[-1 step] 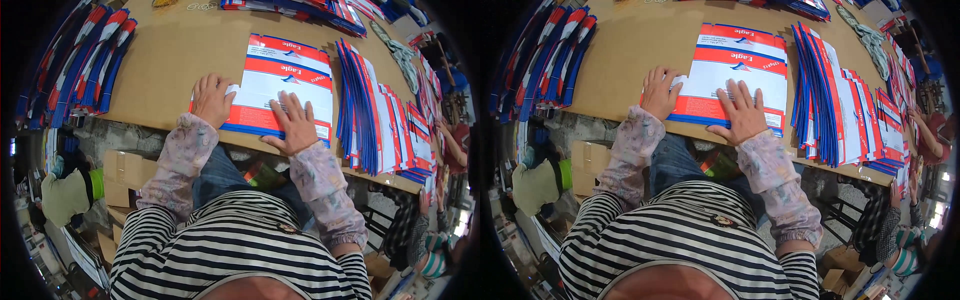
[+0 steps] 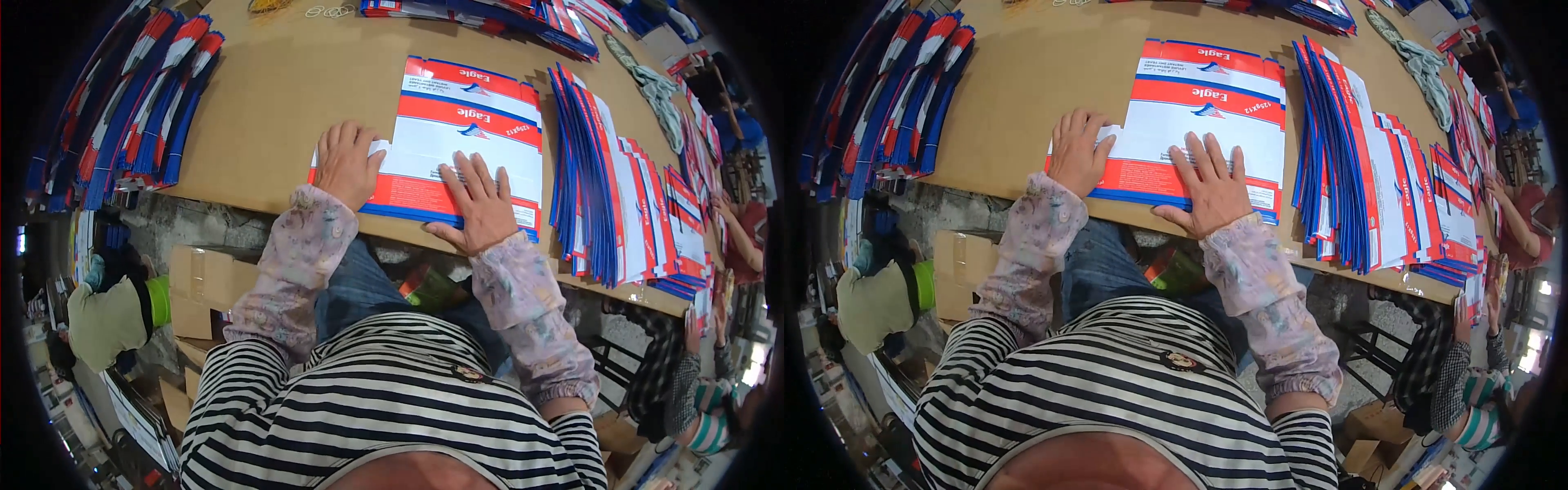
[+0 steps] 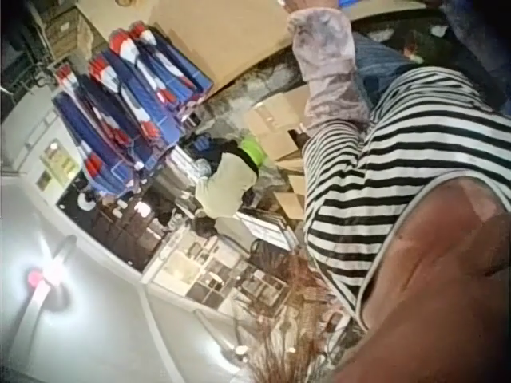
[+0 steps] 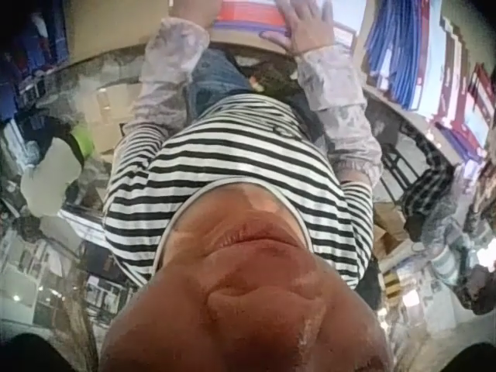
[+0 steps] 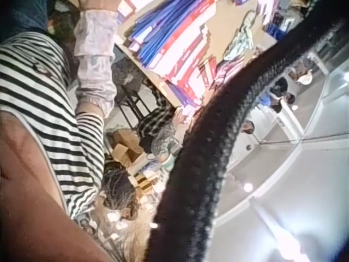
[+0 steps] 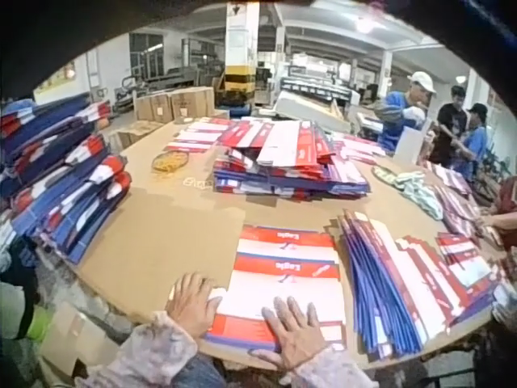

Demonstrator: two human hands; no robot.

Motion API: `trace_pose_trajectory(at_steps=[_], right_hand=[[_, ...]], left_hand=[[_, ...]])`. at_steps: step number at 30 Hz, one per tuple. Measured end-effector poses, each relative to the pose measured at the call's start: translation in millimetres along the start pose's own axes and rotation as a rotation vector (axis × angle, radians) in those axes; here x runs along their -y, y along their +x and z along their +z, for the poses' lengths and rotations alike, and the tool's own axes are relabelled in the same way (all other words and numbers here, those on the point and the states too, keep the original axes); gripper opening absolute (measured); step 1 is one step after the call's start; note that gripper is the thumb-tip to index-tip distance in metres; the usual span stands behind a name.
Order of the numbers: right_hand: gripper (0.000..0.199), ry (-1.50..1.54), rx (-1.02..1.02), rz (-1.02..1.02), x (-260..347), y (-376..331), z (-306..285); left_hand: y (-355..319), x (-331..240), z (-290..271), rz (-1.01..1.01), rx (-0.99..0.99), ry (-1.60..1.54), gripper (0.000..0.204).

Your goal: Sorting, bundling with rubber bands, and packing flat paper packaging into boxes.

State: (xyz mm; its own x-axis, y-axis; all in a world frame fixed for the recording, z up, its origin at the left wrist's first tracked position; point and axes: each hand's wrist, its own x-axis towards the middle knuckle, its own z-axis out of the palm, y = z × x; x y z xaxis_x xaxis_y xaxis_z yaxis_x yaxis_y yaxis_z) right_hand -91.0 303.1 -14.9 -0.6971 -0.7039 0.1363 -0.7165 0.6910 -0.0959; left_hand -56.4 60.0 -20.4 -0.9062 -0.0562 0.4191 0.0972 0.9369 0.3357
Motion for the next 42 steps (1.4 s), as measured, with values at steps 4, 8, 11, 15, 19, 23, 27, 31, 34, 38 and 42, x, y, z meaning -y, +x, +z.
trace_pose_trajectory(at_steps=[4, 8, 11, 15, 19, 23, 27, 31, 34, 38, 42], right_hand=[[0.086, -0.008, 0.026, 0.005, 5.9, -1.5, 6.9], [0.085, -0.025, 0.025, 0.041, 12.2, -3.5, 11.7], [0.084, -0.025, 0.020, 0.061, 13.0, -3.1, 9.5], [0.084, -0.047, 0.011, 0.110, 7.5, -5.9, -3.3], [0.089, 0.064, 0.036, -0.015, 16.6, -1.4, 5.8], [0.094, 0.176, 0.031, -0.130, 14.3, -12.2, -5.8], [0.087, 0.152, -0.094, -0.226, 16.9, -24.3, -27.2], [0.066, 0.095, -0.370, -0.315, 22.3, -15.9, -48.6], [0.059, 0.078, -0.398, -0.340, 12.8, -8.0, -86.6], [0.049, -0.196, -0.493, -0.281, -13.9, -12.6, -122.4], [0.048, -0.367, -0.573, 0.035, -62.0, -32.4, -159.1]], left_hand=[[7.3, 4.7, 2.2, -0.004, 0.015, -0.059, 0.024], [5.2, 6.5, -1.6, 0.021, -0.033, -0.112, 0.022], [8.7, 6.6, -4.3, 0.062, -0.010, -0.119, 0.019], [18.1, 1.7, 4.0, 0.114, -0.065, -0.181, 0.016], [14.0, 26.0, -2.3, 0.090, 0.026, -0.254, 0.013], [26.6, 29.6, -40.7, -0.007, 0.338, -0.504, 0.013], [51.2, 6.6, -105.4, -0.011, 0.425, -0.610, 0.012], [59.0, 3.9, -152.5, 0.061, 0.395, -0.716, 0.012], [66.7, 2.0, -167.2, 0.098, 0.411, -0.757, 0.015], [81.0, -7.5, -141.7, 0.243, 0.106, -0.804, 0.013], [64.4, 16.7, -96.2, -0.250, -0.144, -0.875, 0.028]])
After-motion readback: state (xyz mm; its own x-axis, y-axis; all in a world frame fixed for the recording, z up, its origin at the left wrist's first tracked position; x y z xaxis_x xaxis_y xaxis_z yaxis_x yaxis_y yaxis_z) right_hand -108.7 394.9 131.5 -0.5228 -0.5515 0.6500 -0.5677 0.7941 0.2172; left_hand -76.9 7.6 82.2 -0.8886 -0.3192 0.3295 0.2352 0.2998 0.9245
